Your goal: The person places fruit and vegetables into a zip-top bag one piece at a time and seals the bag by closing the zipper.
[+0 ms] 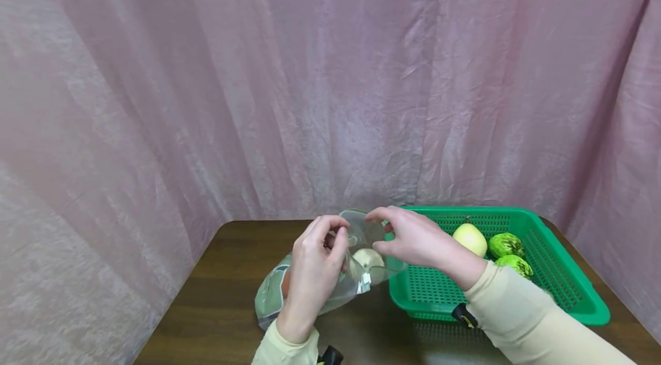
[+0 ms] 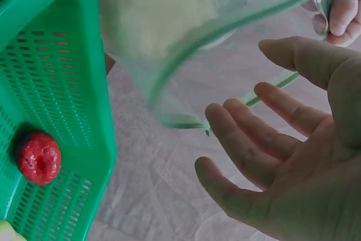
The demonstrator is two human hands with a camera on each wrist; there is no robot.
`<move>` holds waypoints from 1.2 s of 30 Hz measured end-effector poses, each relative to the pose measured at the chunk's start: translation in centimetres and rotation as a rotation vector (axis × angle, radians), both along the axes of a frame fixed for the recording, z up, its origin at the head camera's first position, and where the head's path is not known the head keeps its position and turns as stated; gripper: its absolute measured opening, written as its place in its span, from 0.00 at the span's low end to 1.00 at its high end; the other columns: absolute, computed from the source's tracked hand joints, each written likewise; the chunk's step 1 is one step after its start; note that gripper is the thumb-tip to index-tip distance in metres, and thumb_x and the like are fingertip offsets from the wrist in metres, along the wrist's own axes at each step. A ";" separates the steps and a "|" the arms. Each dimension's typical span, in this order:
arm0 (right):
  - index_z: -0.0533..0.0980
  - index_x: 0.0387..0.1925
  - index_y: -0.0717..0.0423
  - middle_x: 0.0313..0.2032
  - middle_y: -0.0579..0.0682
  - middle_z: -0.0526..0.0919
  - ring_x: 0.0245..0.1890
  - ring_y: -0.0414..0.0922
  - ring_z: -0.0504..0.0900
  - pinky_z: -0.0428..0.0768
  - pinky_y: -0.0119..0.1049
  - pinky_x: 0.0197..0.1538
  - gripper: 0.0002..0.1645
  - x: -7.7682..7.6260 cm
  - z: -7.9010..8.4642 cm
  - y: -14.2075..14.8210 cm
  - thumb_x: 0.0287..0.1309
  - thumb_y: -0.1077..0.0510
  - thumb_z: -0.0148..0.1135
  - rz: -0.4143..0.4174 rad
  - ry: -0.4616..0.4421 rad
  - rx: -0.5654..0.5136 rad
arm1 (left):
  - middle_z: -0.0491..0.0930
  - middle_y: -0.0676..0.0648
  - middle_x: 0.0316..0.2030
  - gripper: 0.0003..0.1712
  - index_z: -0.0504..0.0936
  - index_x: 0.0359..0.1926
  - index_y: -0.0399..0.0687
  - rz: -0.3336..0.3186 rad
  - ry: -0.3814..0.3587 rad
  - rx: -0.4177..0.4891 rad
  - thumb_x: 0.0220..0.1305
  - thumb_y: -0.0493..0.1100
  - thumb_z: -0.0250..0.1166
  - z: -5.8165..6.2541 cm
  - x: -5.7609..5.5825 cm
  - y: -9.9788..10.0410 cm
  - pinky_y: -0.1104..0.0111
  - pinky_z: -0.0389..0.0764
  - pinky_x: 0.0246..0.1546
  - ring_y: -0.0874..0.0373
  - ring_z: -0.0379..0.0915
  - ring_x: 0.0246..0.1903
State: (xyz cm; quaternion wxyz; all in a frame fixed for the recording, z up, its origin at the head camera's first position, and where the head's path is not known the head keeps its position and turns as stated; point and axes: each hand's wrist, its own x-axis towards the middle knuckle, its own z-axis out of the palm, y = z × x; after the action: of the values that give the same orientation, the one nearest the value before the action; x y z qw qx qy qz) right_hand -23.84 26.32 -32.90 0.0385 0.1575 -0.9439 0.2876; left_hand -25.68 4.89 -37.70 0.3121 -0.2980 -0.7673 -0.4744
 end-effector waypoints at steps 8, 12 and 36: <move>0.81 0.69 0.51 0.63 0.53 0.86 0.56 0.52 0.88 0.86 0.45 0.47 0.32 0.1 0.1 0.8 0.67 0.50 0.78 -0.044 -0.016 -0.027 | 0.79 0.53 0.31 0.05 0.88 0.43 0.43 0.000 -0.005 0.018 0.73 0.31 0.67 -0.1 -0.2 0.0 0.75 0.76 0.26 0.65 0.71 0.25; 0.81 0.69 0.52 0.63 0.54 0.86 0.57 0.53 0.88 0.86 0.49 0.48 0.33 0.2 0.0 1.7 0.66 0.49 0.79 -0.074 -0.013 0.009 | 0.79 0.53 0.31 0.06 0.89 0.43 0.43 0.008 0.003 0.022 0.72 0.31 0.67 -0.1 -0.3 0.0 0.75 0.76 0.26 0.65 0.71 0.25; 0.79 0.72 0.60 0.68 0.68 0.80 0.67 0.70 0.78 0.85 0.65 0.51 0.45 -1.3 -2.4 6.1 0.58 0.46 0.84 -0.139 0.008 0.344 | 0.79 0.53 0.31 0.06 0.89 0.42 0.45 0.005 -0.021 0.016 0.73 0.31 0.67 0.0 -0.4 -0.2 0.75 0.76 0.25 0.65 0.71 0.25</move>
State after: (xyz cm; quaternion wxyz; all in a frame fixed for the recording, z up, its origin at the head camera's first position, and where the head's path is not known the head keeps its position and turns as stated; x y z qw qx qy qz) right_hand -25.17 32.39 -35.26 0.0348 0.0972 -0.9876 0.1181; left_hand -26.04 4.69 -37.67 0.3077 -0.2887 -0.7674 -0.4828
